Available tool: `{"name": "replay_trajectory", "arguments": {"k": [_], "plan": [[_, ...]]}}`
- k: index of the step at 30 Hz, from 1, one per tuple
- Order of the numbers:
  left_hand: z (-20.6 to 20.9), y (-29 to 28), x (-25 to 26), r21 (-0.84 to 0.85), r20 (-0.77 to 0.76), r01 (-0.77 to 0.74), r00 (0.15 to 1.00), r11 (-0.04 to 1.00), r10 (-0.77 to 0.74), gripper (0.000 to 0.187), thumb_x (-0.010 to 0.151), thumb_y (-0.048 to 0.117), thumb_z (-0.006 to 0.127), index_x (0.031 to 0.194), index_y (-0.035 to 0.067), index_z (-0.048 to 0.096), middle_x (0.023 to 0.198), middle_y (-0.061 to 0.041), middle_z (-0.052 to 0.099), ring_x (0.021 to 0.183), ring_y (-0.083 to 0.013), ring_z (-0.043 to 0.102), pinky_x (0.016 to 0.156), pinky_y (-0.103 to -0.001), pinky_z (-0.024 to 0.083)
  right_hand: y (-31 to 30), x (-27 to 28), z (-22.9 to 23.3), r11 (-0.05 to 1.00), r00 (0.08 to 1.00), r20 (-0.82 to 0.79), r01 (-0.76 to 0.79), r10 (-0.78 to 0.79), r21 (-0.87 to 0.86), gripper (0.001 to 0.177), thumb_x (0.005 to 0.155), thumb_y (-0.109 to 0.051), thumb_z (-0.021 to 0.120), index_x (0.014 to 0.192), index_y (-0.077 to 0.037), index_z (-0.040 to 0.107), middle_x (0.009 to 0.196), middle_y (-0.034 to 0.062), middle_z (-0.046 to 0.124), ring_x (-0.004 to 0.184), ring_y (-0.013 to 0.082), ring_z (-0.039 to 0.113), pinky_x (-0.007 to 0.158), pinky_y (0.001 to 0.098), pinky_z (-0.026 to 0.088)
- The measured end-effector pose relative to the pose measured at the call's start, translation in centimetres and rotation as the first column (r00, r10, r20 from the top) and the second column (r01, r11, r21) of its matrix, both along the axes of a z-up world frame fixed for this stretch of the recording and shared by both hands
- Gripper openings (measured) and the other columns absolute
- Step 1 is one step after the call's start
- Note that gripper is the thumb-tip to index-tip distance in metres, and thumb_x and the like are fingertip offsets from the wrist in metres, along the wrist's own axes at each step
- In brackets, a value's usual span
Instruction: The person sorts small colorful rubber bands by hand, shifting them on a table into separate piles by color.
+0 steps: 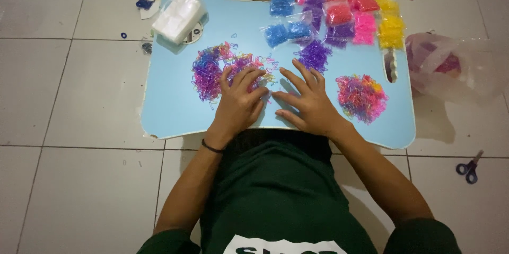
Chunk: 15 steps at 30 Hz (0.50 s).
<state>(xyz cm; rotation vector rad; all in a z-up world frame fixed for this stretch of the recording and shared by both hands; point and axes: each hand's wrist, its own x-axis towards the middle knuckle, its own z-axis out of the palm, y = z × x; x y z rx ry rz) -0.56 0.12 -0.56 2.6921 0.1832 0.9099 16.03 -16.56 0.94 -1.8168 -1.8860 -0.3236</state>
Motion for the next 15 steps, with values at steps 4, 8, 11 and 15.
{"name": "replay_trajectory", "arguments": {"k": [4, 8, 11, 15], "plan": [[-0.04, -0.07, 0.02, -0.020, -0.002, -0.005, 1.000, 1.000, 0.004, 0.012, 0.096, 0.017, 0.068, 0.104, 0.019, 0.076, 0.139, -0.013, 0.063, 0.141, -0.0327, 0.050, 0.117, -0.071, 0.019, -0.20, 0.17, -0.12, 0.999, 0.999, -0.036, 0.030, -0.029, 0.028, 0.034, 0.100, -0.049, 0.065, 0.120, -0.023, 0.071, 0.156, 0.0132, 0.050, 0.154, 0.0408, 0.030, 0.115, 0.0616, 0.025], [-0.27, 0.04, 0.11, -0.016, 0.001, -0.014, 1.000, 1.000, 0.014, 0.013, 0.095, 0.018, 0.068, 0.106, 0.019, 0.077, 0.139, -0.013, 0.063, 0.140, -0.0316, 0.051, 0.118, -0.069, 0.020, -0.07, 0.08, 0.15, 1.000, 0.999, -0.049, 0.011, -0.010, 0.016, 0.035, 0.100, -0.049, 0.065, 0.123, -0.022, 0.070, 0.155, 0.0141, 0.050, 0.153, 0.0418, 0.031, 0.114, 0.0612, 0.025], [-0.09, 0.01, 0.11, 0.030, 0.014, -0.018, 1.000, 0.999, 0.018, 0.015, 0.095, 0.018, 0.067, 0.107, 0.021, 0.076, 0.138, -0.012, 0.063, 0.139, -0.0316, 0.051, 0.117, -0.069, 0.022, -0.11, -0.12, 0.28, 1.000, 1.000, -0.015, -0.007, 0.007, -0.005, 0.039, 0.100, -0.055, 0.061, 0.125, -0.026, 0.069, 0.158, 0.0114, 0.047, 0.155, 0.0395, 0.027, 0.115, 0.0598, 0.024], [-0.22, -0.01, 0.10, 0.012, 0.023, -0.002, 1.000, 1.000, 0.002, 0.016, 0.093, 0.015, 0.068, 0.107, 0.020, 0.076, 0.138, -0.013, 0.063, 0.139, -0.0335, 0.051, 0.116, -0.071, 0.021, -0.12, -0.14, 0.29, 1.000, 1.000, -0.020, -0.010, 0.009, -0.020, 0.040, 0.100, -0.054, 0.061, 0.126, -0.025, 0.068, 0.159, 0.0123, 0.046, 0.155, 0.0400, 0.026, 0.115, 0.0610, 0.023]]}}
